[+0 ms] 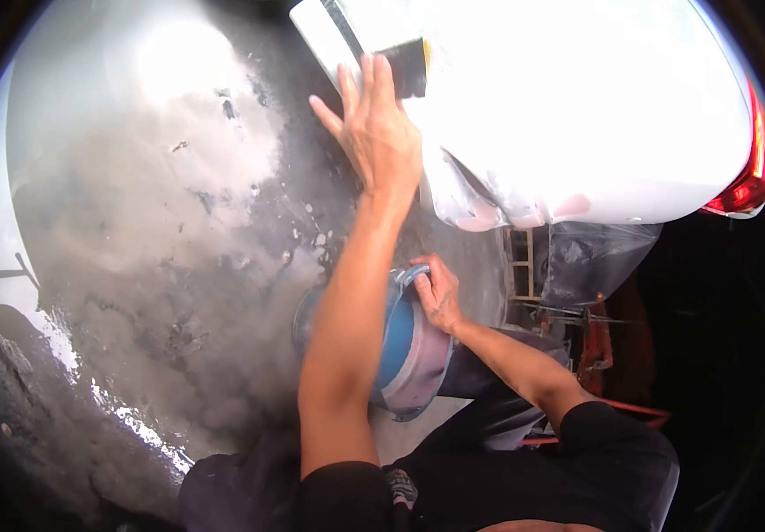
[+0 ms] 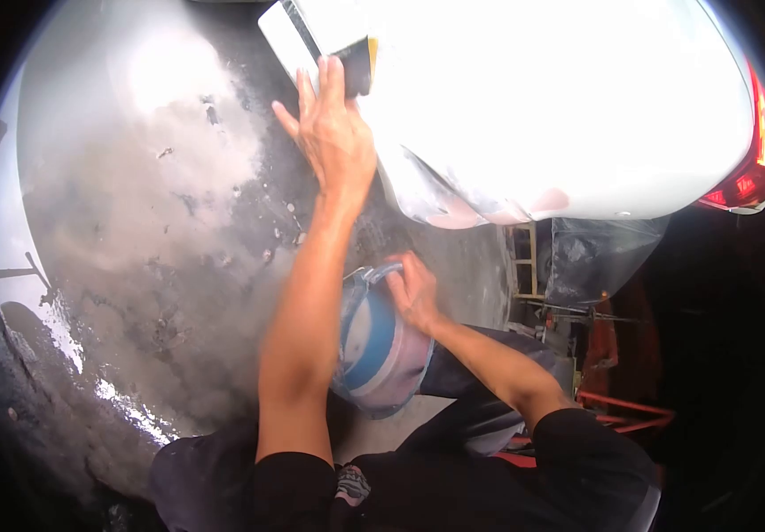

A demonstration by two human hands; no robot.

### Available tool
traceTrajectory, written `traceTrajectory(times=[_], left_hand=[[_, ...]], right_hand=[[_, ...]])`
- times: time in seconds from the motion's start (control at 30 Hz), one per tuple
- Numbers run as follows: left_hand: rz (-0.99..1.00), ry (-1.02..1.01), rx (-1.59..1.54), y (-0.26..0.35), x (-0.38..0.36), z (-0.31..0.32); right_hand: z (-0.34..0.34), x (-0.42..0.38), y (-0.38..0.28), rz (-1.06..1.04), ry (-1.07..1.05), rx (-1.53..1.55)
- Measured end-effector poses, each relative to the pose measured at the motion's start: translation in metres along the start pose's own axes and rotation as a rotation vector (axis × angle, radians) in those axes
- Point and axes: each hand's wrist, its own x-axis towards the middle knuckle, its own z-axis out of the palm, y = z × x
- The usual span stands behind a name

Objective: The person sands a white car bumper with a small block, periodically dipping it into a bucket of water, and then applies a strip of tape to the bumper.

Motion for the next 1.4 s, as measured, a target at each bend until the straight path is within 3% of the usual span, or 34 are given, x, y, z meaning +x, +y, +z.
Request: traceTrajectory(times=[0.1,0.23,0.43,0.57,0.77,0.9,1.07,1.23,1.4], left_hand=[[-0.045,-0.025,0.016,0.014,-0.039,-0.001],[0.020,0.011,0.059,-0.007,0.011,0.004],[-0.008,-0.006,0.036,-0.001,-0.019,0.002],[0.034,0.035,0.042,-0.016,0.041,0.009],[-0.027,0.013,0.082,-0.006,0.004,0.011],[0.049,0.050,0.055,-0.022,0.071,0.010],[0.034,0.056,0.039,-0.012,0.025,0.014],[0.068,0.101,0.047,-0.026,0.080,0.019],[-0.019,0.033,0.029,-0.008,0.024,0.013]], right_hand=[[0.001,0.003,-0.003,0.032,-0.027,0.029],[0.000,0.009,-0.003,0.015,-0.010,0.040],[-0.001,0.010,-0.003,0.023,-0.019,0.039],[-0.003,0.011,-0.007,0.030,-0.032,0.048],[0.000,0.011,-0.005,-0.013,0.016,0.060],[-0.002,0.014,-0.005,-0.036,0.006,0.019],[-0.002,0.008,-0.008,0.003,-0.003,0.073],[-0.002,0.011,-0.006,0.011,-0.012,0.066],[0.000,0.008,-0.001,-0.041,0.007,0.058]])
